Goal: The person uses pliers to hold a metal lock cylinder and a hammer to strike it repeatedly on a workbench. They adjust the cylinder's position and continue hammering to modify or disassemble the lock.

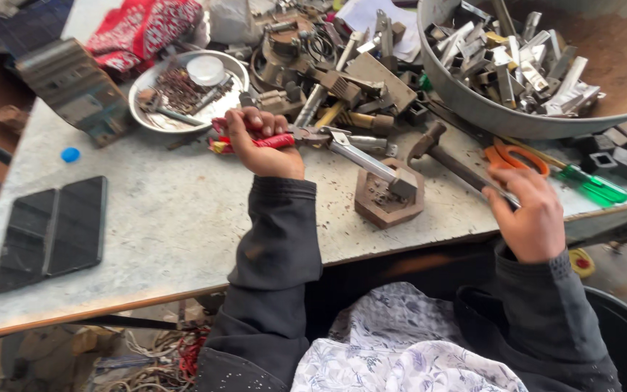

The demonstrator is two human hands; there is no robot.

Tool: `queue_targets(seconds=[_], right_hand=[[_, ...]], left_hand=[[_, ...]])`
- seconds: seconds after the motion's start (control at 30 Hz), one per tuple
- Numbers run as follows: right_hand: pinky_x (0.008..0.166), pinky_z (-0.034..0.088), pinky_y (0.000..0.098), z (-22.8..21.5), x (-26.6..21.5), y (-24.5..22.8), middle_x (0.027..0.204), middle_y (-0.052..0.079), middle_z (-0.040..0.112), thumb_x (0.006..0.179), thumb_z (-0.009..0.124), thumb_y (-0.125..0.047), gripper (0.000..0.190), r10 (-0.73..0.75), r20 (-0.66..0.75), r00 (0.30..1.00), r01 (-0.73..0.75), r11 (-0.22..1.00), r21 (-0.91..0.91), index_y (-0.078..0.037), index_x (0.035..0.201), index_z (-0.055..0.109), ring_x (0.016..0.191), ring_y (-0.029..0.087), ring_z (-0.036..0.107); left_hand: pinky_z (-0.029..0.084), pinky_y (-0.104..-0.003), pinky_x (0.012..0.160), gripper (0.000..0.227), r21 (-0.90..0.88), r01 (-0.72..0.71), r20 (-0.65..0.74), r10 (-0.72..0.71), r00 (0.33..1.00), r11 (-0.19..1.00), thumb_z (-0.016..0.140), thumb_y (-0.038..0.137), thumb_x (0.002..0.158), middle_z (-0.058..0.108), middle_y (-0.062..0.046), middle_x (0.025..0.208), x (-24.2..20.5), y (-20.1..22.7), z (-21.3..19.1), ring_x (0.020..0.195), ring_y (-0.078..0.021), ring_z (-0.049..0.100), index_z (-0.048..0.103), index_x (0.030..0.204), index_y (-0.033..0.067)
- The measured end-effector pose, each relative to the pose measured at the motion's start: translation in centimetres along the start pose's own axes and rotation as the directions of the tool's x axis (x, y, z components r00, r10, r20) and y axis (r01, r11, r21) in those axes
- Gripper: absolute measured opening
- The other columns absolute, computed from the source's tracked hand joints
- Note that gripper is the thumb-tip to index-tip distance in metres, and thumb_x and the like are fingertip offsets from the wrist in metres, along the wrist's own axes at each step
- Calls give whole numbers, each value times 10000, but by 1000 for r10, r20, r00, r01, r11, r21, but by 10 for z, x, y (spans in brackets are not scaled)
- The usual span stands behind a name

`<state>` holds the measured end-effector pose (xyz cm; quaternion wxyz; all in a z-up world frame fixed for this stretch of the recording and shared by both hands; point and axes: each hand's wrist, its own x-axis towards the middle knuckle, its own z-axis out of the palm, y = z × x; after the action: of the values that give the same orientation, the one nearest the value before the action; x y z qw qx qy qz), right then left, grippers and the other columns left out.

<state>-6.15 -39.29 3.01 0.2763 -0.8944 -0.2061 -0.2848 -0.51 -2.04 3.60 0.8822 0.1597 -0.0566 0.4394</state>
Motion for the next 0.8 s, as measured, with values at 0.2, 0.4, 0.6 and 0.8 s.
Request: queue_targets(seconds=[0.2,0.4,0.6,0.8], right_hand=[[939,502,453,4,-21,13,1151,157,691,931,741,-211,420,3,93,996,21,967,-253,-76,1326,693,1056,365,625],[906,502,474,19,-19,11,1218,209,645,977,683,-197,481,-12,147,989,55,954,-295,-80,1438,613,1095,403,627],[956,494,385,2,-43,-11,1232,187,638,1060,604,-131,471,69,53,996,-75,990,119,-88,1523,525,1059,305,619],[813,494,316,-23,-61,-23,947,182,624,1007,664,-111,678,246,297,923,-317,922,221,-91,1646,438,838,204,564]], left_hand=[[324,-314,574,316,41,-32,-11,33,999,999,607,369,1004,452,31,738,0,1,-3,602,-100,363,482,834,134],[340,-313,587,306,56,-43,8,43,999,998,618,330,1014,443,30,739,1,-1,-7,606,-101,367,465,843,129],[352,-297,556,206,16,-40,56,39,998,999,603,282,1001,450,21,744,2,4,1,584,-94,373,461,939,147],[365,-287,580,258,-31,-98,320,103,942,995,651,255,1005,459,-8,809,-12,13,14,618,-99,388,433,1023,120]])
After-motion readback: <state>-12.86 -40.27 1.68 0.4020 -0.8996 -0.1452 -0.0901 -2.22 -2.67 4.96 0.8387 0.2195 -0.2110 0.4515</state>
